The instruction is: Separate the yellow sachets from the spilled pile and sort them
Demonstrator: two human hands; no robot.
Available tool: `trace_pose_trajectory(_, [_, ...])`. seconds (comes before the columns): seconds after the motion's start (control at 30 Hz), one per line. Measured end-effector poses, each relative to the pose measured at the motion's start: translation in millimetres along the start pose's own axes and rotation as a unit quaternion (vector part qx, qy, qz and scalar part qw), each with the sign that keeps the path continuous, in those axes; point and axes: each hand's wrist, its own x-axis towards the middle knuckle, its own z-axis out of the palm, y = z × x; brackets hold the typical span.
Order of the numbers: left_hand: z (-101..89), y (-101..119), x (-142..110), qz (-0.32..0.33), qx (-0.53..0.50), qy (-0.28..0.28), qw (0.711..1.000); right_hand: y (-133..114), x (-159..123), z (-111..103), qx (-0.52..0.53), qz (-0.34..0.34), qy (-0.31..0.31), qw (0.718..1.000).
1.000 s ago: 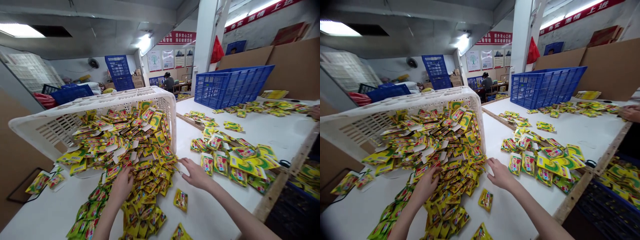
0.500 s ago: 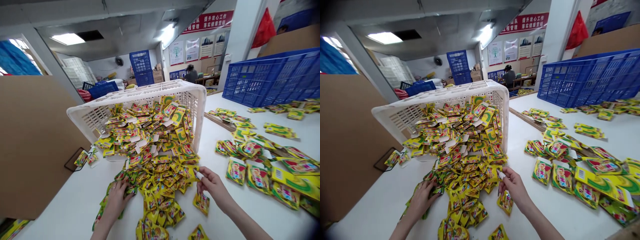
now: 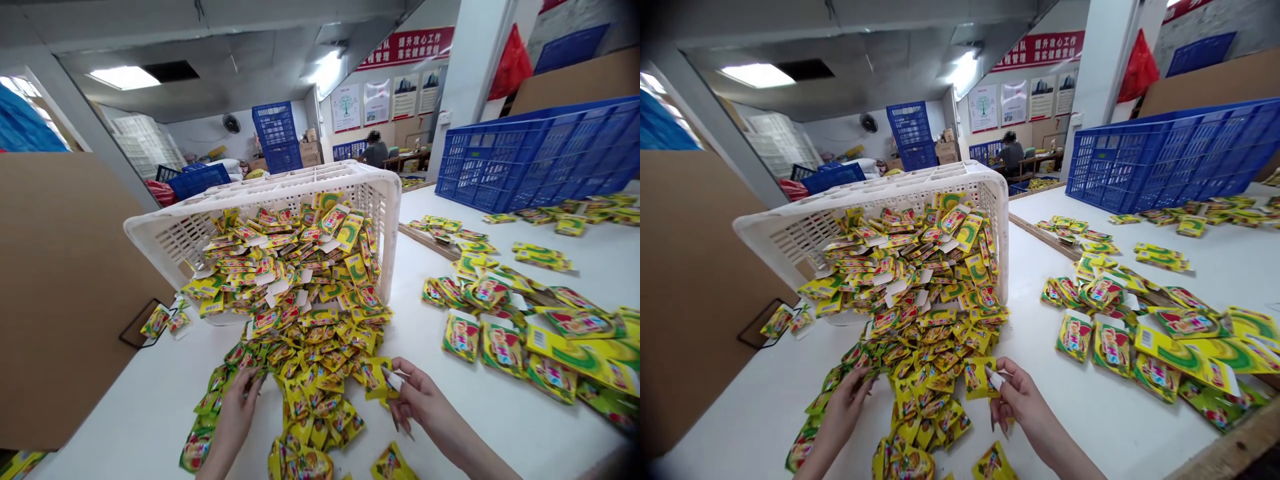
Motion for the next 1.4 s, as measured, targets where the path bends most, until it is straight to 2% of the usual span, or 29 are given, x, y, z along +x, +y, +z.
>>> trace_pose_trajectory(0.1, [1.7, 28.6, -6.9, -0.047, -0.145, 0.013, 0.988, 0.3, -3.2, 5.5, 0.007, -0.012, -0.027, 1.0])
trace_pose_trajectory(0.17, [2.7, 54.8, -12.0, -0.103, -0.269, 0.01, 0.957, -0.2, -4.8, 10.5, 0.017, -0.019, -0.028, 0.999])
trace_pose_trajectory(0.27, [4.9, 91.8, -18.8, -0.18, -0.387, -0.049, 0.903, -2.7, -7.4, 16.5, 0.028, -0.022, -0.02, 0.999])
trace_pose_trajectory(0.37, [15.3, 112.9, -23.9, -0.218, -0.427, -0.1, 0.872, -5.3, -10.8, 18.4, 0.058, -0.016, -0.025, 0.998])
trace_pose_trajectory(0.5, [42.4, 118.9, -27.2, -0.198, -0.476, -0.087, 0.852, -5.2, -14.9, 17.9, 0.063, 0.013, -0.041, 0.997])
trace_pose_trajectory(0.6, [59.9, 121.4, -27.5, -0.178, -0.49, -0.11, 0.846, -3.5, -16.1, 20.5, 0.033, 0.022, -0.041, 0.998])
trace_pose_trajectory(0.73, [74.9, 129.5, -29.5, -0.16, -0.494, -0.138, 0.844, 1.9, -13.5, 29.4, -0.018, -0.022, -0.05, 0.998])
trace_pose_trajectory(0.83, [83.8, 133.2, -34.4, -0.145, -0.512, -0.137, 0.836, 9.0, -10.0, 33.9, -0.045, -0.07, -0.003, 0.997])
trace_pose_trajectory(0.93, [90.3, 133.8, -39.7, -0.165, -0.508, -0.136, 0.834, 15.6, -9.2, 34.3, -0.07, -0.118, 0.035, 0.99])
trace_pose_trajectory(1.03, [93.5, 136.8, -42.5, -0.192, -0.499, -0.111, 0.838, 19.9, -11.4, 33.5, -0.096, -0.122, 0.025, 0.988])
trace_pose_trajectory(1.1, [94.4, 141.2, -44.1, -0.194, -0.492, -0.094, 0.844, 22.5, -12.5, 32.6, -0.17, -0.165, 0.032, 0.971])
trace_pose_trajectory(1.17, [94.7, 146.2, -46.8, -0.189, -0.491, -0.085, 0.846, 25.6, -12.0, 30.5, -0.283, -0.241, 0.068, 0.926])
trace_pose_trajectory(1.23, [94.3, 150.0, -50.7, -0.189, -0.511, -0.087, 0.834, 28.9, -10.5, 27.5, -0.37, -0.283, 0.104, 0.879])
trace_pose_trajectory(1.3, [93.4, 152.1, -54.4, -0.198, -0.529, -0.102, 0.819, 32.0, -9.0, 24.7, -0.415, -0.283, 0.116, 0.857])
trace_pose_trajectory(1.33, [92.9, 152.4, -55.8, -0.198, -0.525, -0.108, 0.821, 33.1, -8.6, 23.7, -0.43, -0.279, 0.116, 0.851])
trace_pose_trajectory(1.4, [92.1, 151.6, -57.1, -0.183, -0.49, -0.107, 0.845, 33.7, -9.2, 22.5, -0.46, -0.267, 0.109, 0.84])
